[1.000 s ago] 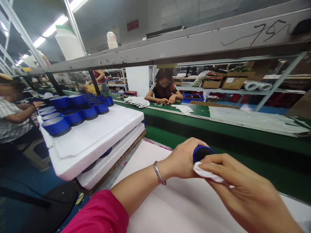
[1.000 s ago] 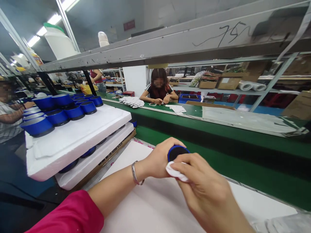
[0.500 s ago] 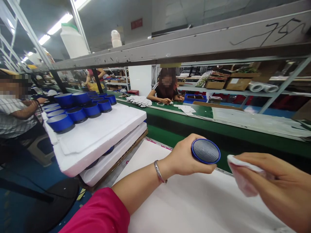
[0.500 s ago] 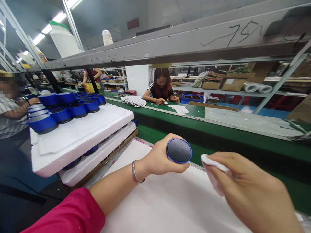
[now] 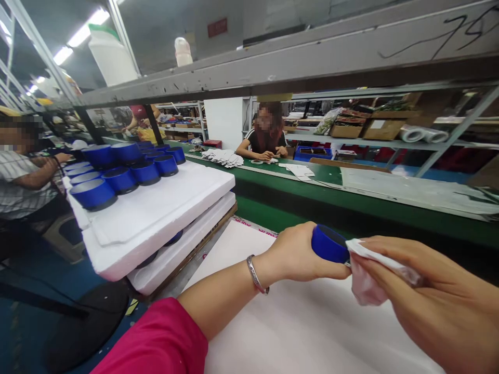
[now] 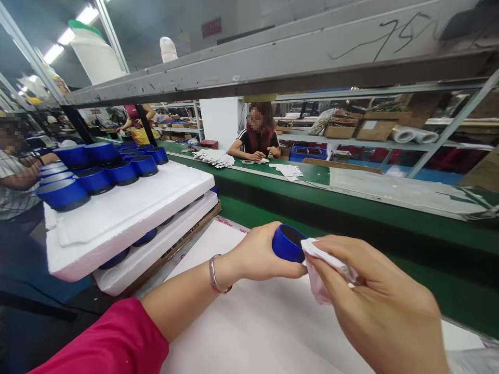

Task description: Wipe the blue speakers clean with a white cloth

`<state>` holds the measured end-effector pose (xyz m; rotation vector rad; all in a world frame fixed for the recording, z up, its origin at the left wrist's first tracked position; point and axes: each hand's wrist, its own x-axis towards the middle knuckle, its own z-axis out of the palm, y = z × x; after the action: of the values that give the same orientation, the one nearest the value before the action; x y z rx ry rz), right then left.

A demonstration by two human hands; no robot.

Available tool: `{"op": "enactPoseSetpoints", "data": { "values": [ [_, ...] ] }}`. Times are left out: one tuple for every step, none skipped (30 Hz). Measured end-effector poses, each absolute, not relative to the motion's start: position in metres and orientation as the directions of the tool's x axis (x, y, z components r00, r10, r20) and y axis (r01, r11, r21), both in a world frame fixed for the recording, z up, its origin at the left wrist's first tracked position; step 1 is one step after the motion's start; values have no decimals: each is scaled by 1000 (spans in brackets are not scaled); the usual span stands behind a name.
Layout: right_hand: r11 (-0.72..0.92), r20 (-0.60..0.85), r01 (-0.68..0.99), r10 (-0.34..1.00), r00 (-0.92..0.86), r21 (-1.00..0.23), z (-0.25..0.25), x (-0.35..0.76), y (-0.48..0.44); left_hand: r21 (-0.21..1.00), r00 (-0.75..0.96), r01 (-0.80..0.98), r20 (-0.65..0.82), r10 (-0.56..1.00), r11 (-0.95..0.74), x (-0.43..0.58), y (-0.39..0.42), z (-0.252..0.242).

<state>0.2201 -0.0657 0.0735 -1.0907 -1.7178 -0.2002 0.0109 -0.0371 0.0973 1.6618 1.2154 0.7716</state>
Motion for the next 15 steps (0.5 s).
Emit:
{"op": "enactPoseSetpoints", "data": {
  "values": [
    [617,851,726,518,-83,-304,75,213,-66,904,299,412,-20,954,-111,11,-37,98],
    [657,876,712,465,-126,-247,76,207,-65,890,286,441,-13,958,-119,11,-37,99],
    [689,897,701,410,-166,-184,76,201,-64,873,285,470,-11,959,-129,11,-37,100],
    [704,914,699,357,-195,-125,76,195,-63,854,294,500,-13,956,-142,11,-37,100],
    [706,924,704,315,-215,-77,74,190,-63,832,309,532,-18,951,-157,12,-37,100],
    [702,928,711,286,-237,-35,73,186,-62,806,323,566,-24,946,-173,13,-37,100],
    [702,926,712,265,-270,6,71,182,-62,777,336,600,-30,942,-189,14,-36,99],
    [706,920,706,244,-308,49,70,180,-62,750,344,629,-32,938,-205,15,-36,98],
    [714,909,695,231,-347,84,68,178,-62,728,349,649,-25,937,-222,15,-35,97],
    [727,895,678,224,-385,109,67,177,-62,713,353,659,-12,935,-239,15,-35,96],
    [741,884,659,217,-413,127,67,177,-62,708,356,658,7,934,-256,15,-34,95],
    [751,880,646,210,-427,134,66,178,-62,715,356,644,33,934,-271,14,-33,93],
    [754,880,644,213,-425,129,66,180,-62,732,351,621,62,934,-282,13,-31,92],
    [753,879,647,226,-421,116,66,182,-62,755,336,591,89,938,-284,12,-30,90],
    [753,882,650,234,-410,102,66,183,-61,783,312,557,112,943,-278,12,-29,88]
  ]
}}
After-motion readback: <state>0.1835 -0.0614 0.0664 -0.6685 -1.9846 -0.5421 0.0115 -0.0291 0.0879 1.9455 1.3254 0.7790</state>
